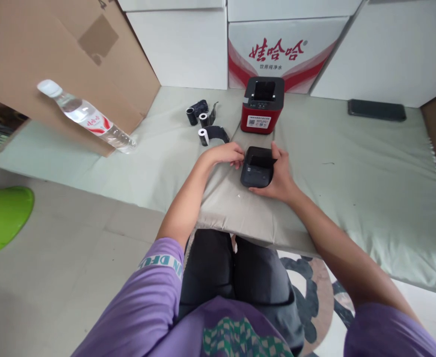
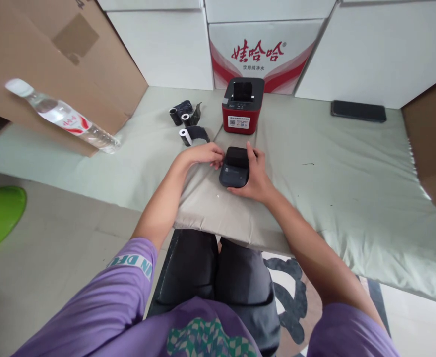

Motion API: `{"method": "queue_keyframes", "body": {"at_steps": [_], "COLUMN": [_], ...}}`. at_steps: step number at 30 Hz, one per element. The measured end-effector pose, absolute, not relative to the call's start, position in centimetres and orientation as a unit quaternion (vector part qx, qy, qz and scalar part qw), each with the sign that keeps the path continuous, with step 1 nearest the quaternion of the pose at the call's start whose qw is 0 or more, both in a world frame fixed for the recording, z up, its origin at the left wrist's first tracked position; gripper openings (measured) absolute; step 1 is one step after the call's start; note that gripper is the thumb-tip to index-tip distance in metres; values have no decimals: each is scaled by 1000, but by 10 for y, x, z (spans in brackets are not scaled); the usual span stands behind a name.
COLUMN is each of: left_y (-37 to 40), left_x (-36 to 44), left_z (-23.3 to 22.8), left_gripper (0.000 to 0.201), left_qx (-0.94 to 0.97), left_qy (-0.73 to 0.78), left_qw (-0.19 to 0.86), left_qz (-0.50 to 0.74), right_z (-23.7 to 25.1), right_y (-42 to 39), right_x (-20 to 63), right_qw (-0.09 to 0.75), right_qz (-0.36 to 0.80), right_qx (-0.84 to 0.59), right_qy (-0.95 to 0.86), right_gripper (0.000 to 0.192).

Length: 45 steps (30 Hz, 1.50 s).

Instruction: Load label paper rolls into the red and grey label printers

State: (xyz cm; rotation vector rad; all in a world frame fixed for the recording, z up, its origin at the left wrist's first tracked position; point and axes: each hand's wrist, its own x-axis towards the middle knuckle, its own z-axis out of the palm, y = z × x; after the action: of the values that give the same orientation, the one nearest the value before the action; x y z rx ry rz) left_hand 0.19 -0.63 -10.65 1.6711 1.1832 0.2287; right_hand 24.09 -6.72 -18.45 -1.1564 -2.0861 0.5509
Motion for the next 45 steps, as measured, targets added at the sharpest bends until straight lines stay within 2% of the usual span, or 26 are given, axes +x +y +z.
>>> {"method": "queue_keyframes", "body": {"at_steps": [7, 14, 33, 40, 45], "left_y": [-6, -8, -15, -13, -11], "left_x": [-3, 0, 11, 15, 10], "left_z": [-107, -104, -110, -111, -107], "left_gripper": [26, 33, 31, 35, 32], "left_qx": [706, 698, 666, 643, 658], "left_qy": [482, 487, 504, 519, 501], "left_qw": [514, 519, 528, 539, 543], "left_qz": [74, 80, 153, 166, 144], "right_z": [-187, -199, -195, -188, -187], "right_y": [-64, -58, -53, -55, -46], "right_x": [243, 246, 254, 258, 266], "right_qw": [332, 346, 353, 331, 337], "right_qz": [214, 211, 204, 239, 285], "right_qx": [-411, -396, -390, -417, -403], "right_qy": [-822, -824, -826, -813, -802], "right_gripper": [162, 169, 166, 171, 183]}}
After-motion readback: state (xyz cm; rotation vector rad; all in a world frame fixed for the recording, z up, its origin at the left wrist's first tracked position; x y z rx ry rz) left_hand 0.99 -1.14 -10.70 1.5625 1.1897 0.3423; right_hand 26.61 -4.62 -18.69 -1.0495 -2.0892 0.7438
